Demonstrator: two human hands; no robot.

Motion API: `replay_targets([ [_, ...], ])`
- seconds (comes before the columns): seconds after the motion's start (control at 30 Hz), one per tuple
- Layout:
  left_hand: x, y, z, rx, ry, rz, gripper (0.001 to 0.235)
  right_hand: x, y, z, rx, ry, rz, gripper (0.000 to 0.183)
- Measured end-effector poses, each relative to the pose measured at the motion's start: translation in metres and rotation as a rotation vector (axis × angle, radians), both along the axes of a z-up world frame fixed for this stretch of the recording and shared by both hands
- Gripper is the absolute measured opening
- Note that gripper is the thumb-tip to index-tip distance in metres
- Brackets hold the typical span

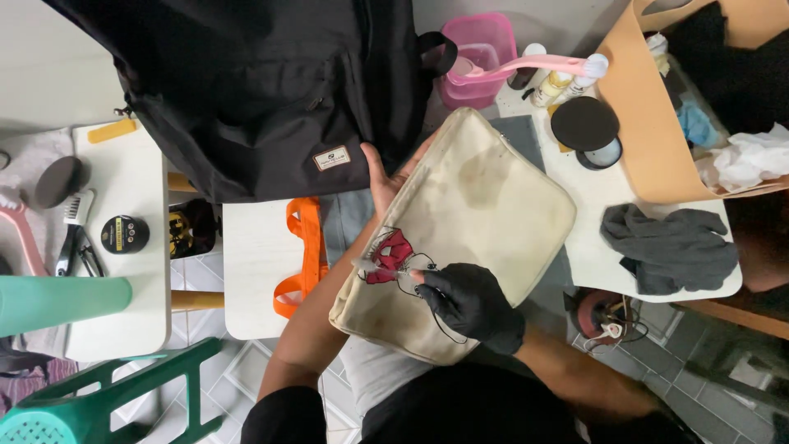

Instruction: Cleaning a canvas bag using a small brush and liquid solution

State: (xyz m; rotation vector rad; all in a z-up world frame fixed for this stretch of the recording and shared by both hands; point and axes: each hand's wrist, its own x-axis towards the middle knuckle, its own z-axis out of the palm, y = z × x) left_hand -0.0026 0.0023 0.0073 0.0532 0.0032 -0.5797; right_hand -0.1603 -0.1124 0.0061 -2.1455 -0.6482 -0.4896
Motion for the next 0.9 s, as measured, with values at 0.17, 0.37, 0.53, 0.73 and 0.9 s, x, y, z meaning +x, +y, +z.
replay_targets([
  [0.17, 0.000, 0.001, -0.005, 0.025, -0.051, 0.005, 0.121, 0.018, -0.016, 0.004, 0.026, -0.025, -0.060, 0.022],
  [0.37, -0.003, 0.002, -0.004, 0.010, -0.094, 0.005, 0.123, 0.011, -0.016, 0.011, 0.007, -0.016, -0.028, 0.027],
  [0.53, 0.002, 0.003, -0.010, 0.015, -0.119, -0.017, 0.122, 0.006, -0.009, 0.015, 0.019, 0.012, 0.009, 0.022],
  [0.73, 0.002, 0.002, -0.014, 0.016, -0.127, -0.004, 0.123, -0.002, 0.006, 0.032, -0.025, -0.017, 0.027, 0.023],
  [0.9, 0.002, 0.001, -0.015, 0.014, -0.134, -0.001, 0.124, 0.001, -0.003, 0.018, -0.047, 0.001, -0.015, 0.022],
])
